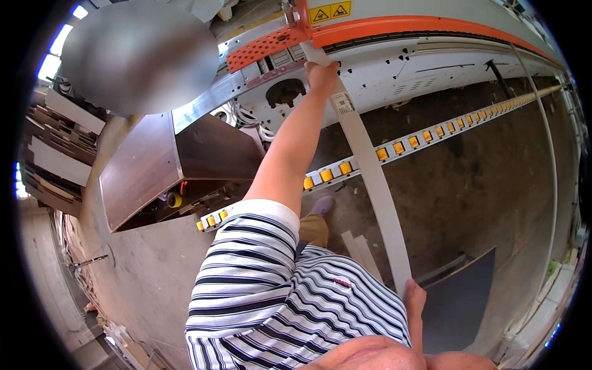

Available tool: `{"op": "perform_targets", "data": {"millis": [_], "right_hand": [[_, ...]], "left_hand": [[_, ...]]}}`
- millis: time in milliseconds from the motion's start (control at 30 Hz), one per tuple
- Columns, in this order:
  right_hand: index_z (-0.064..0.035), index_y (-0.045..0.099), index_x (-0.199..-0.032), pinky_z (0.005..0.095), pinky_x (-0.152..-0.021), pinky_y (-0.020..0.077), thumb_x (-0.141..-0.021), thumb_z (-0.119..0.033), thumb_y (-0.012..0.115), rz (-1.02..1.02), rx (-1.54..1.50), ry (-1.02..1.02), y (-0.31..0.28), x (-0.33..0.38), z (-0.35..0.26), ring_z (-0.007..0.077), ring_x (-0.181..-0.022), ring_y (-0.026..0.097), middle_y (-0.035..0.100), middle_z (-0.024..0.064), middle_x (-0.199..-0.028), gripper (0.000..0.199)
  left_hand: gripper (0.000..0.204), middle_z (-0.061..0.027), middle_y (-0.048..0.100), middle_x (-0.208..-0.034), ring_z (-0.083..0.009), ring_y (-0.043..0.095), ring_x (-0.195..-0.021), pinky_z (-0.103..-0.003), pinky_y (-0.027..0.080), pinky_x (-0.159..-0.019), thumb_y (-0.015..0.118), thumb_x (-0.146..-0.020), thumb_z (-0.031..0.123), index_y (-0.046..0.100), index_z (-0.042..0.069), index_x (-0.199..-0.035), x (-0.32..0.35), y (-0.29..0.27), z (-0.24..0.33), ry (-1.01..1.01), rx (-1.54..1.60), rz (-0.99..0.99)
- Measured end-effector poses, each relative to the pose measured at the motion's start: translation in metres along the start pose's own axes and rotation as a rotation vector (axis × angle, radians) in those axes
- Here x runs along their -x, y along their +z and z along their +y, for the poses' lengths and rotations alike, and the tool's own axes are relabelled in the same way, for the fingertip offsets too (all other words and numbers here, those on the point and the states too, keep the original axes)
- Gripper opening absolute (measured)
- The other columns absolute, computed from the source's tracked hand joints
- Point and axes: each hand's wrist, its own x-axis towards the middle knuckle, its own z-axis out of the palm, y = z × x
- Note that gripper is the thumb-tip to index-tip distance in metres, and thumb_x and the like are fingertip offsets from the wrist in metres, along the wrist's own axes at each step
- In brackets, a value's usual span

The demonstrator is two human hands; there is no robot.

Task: The person feeds wooden slats one by one into an edge banding machine. The person then grasps the handle of a mobile cart and pushes it across the floor.

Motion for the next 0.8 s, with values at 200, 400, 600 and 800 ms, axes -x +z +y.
{"op": "perform_targets", "data": {"millis": [200, 400, 600, 800], "right_hand": [[0.0047, 0.062, -0.076, 0.0517, -0.063, 0.0424, -0.098, -0.055, 0.032, 0.126, -0.029, -0.014, -0.027, -0.03, 0.003, 0.0517, -0.075, 0.055, 0.057, 0.0305, -0.073, 0.07], [0.0006, 0.069, -0.096, 0.0544, -0.079, 0.0454, -0.099, -0.05, 0.035, 0.165, 0.145, 0.207, -0.046, -0.073, 0.059, 0.0476, -0.09, 0.059, 0.064, 0.0283, -0.093, 0.061], [-0.0061, 0.058, -0.098, 0.046, -0.08, 0.0445, -0.091, -0.031, 0.056, 0.696, 0.047, 0.062, -0.067, -0.117, 0.029, 0.038, -0.092, 0.06, 0.065, 0.017, -0.095, 0.026], [-0.0073, 0.054, -0.102, 0.0443, -0.087, 0.0421, -0.083, -0.011, 0.064, 0.753, -0.137, -0.169, 0.084, -0.099, 0.057, 0.0325, -0.1, 0.056, 0.06, 0.0115, -0.105, 0.022]], "left_hand": [[0.068, -0.0277, 0.061, -0.109, -0.041, 0.06, -0.104, -0.043, 0.048, -0.092, 0.078, -0.066, 0.027, 0.044, -0.008, -0.113, 0.011, 0.052, 0.026, -0.034, -0.067, 0.0], [0.026, -0.0171, 0.065, -0.091, -0.0336, 0.065, -0.086, -0.046, 0.052, -0.073, 0.055, -0.084, 0.025, 0.06, 0.001, -0.093, -0.05, 0.141, -0.014, 0.938, -0.937, -0.134], [0.038, -0.0058, 0.062, -0.081, -0.0169, 0.064, -0.076, -0.031, 0.053, -0.059, 0.045, -0.1, 0.04, 0.059, 0.005, -0.103, -0.081, 0.155, 0.017, 0.11, 0.125, -0.736], [0.073, -0.0109, 0.065, -0.099, -0.0178, 0.064, -0.082, -0.03, 0.052, -0.076, 0.035, -0.094, 0.066, 0.049, 0.002, -0.128, 0.109, 0.067, -0.004, 0.129, -0.485, -1.04]]}}
